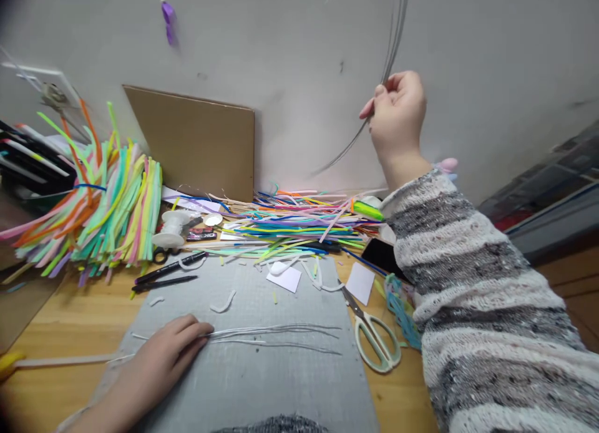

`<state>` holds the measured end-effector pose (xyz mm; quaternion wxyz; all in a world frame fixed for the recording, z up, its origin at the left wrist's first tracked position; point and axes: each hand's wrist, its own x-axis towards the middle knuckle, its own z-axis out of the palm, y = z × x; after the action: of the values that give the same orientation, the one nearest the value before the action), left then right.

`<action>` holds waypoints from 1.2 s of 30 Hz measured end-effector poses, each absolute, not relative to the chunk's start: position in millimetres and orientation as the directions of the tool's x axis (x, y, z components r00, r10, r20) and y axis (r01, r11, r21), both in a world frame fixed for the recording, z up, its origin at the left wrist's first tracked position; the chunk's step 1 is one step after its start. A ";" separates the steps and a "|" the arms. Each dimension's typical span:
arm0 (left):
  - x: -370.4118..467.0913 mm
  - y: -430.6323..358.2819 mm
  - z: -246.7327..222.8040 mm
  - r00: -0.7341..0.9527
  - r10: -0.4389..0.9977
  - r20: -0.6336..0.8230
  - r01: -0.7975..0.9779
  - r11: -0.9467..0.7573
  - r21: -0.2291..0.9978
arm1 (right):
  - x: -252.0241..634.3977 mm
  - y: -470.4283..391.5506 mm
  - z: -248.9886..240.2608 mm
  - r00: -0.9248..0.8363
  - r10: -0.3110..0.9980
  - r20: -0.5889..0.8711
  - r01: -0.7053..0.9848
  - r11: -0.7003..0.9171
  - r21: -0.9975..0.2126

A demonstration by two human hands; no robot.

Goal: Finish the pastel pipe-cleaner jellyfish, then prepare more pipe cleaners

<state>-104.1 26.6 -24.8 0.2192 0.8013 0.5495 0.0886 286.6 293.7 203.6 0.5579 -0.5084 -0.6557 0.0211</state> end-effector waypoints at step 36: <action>54.0 0.2 -12.8 0.569 0.808 0.152 -0.385 0.099 0.918 | 149.4 13.7 97.3 -0.303 0.947 0.107 -0.447 -0.042 -0.894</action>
<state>54.0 0.2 -12.8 0.7133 0.5251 0.2016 0.4181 149.4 13.7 97.3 0.5225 -0.2753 -0.4541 0.6671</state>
